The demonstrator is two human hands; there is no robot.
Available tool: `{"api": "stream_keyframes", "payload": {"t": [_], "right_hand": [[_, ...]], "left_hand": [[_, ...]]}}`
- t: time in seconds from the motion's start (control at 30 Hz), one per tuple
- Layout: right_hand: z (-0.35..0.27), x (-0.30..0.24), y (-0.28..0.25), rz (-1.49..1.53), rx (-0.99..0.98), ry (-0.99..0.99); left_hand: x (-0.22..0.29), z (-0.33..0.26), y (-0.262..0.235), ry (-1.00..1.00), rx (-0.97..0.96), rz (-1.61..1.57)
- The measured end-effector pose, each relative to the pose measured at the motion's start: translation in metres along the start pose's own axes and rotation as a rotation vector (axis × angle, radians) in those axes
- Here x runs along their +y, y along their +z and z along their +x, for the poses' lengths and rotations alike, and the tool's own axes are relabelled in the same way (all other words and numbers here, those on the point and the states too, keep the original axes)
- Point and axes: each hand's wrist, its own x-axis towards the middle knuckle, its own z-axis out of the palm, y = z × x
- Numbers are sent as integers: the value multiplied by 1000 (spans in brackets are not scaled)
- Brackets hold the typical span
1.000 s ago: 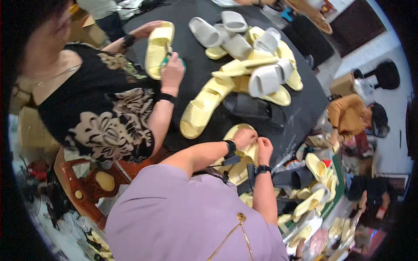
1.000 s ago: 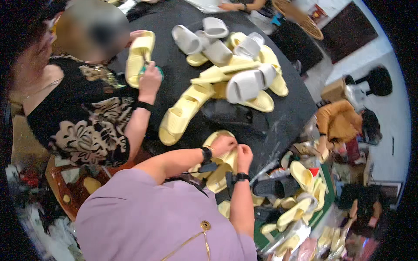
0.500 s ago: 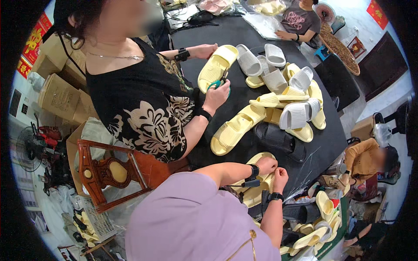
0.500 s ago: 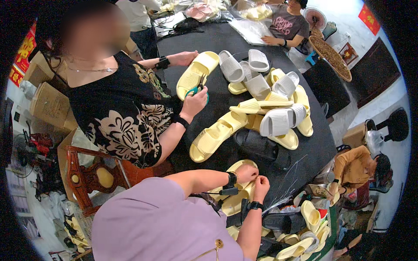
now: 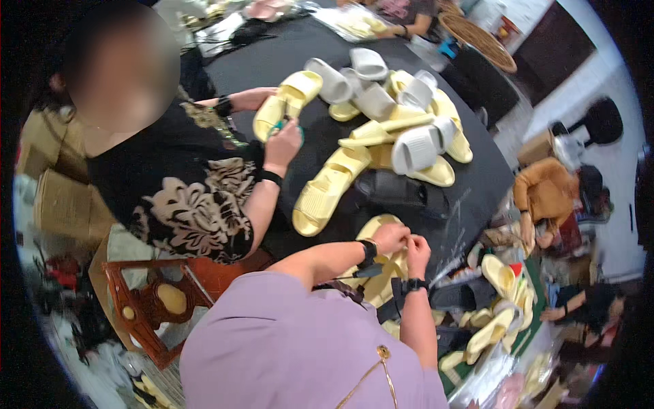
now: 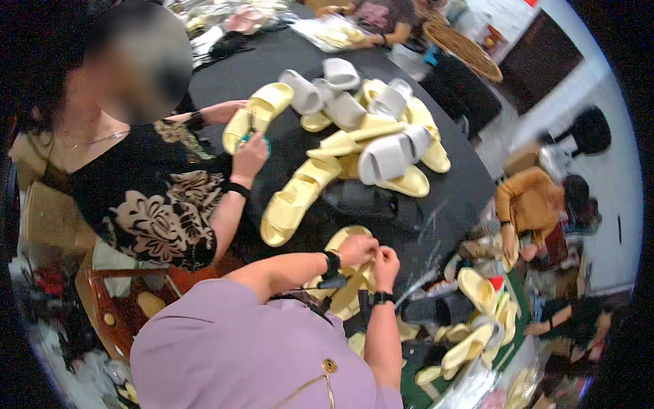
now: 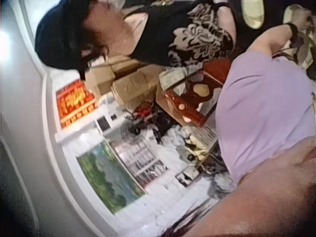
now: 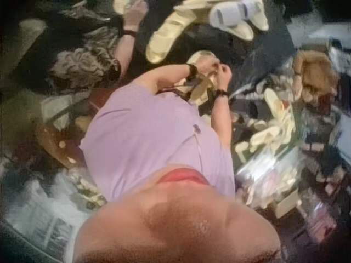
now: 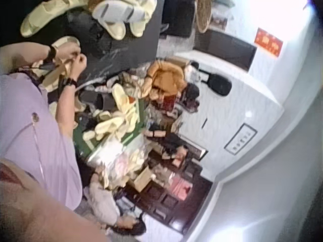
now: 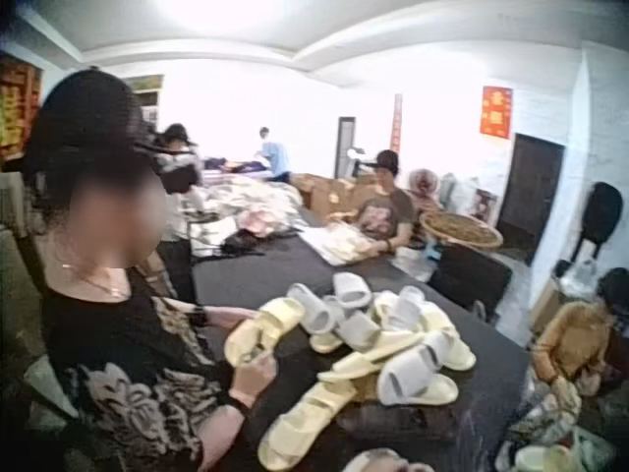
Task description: Manually trimming excess material from foam slippers using a small tool.
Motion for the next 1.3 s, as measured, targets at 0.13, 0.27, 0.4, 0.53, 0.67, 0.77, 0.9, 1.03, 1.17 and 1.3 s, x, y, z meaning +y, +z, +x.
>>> {"api": "stream_keyframes", "payload": {"t": [0.13, 0.27, 0.4, 0.53, 0.67, 0.77, 0.9, 1.03, 1.17, 1.3], "right_hand": [[-14, -16, 15, -275, 191, -65], [-16, -22, 18, -279, 299, -1], [-8, 3, -3, -235, 497, 63], [-22, -18, -33, -236, 438, 10], [-69, -41, -47, -99, 209, 102], [-108, -45, -36, -75, -139, 415], [-109, -73, -3, -498, -275, 403], [-96, -75, 24, -658, -169, 312], [-95, -70, 43, -666, 15, 266], [-105, -98, 23, -667, 47, 232]], "left_hand": [[6, 2, -4, 100, -28, 69], [13, 4, -4, 130, -28, 89], [14, 0, -3, 129, -10, 146], [5, -3, -22, 12, 10, 121], [-16, -10, -37, -424, 321, -288], [-48, -5, -62, -914, 272, -909], [-50, 9, -82, -984, 328, -1218], [-33, 24, -95, -1126, 548, -1499], [-92, 24, -93, -1056, 412, -1549], [-68, 21, -104, -847, 378, -1526]]}}
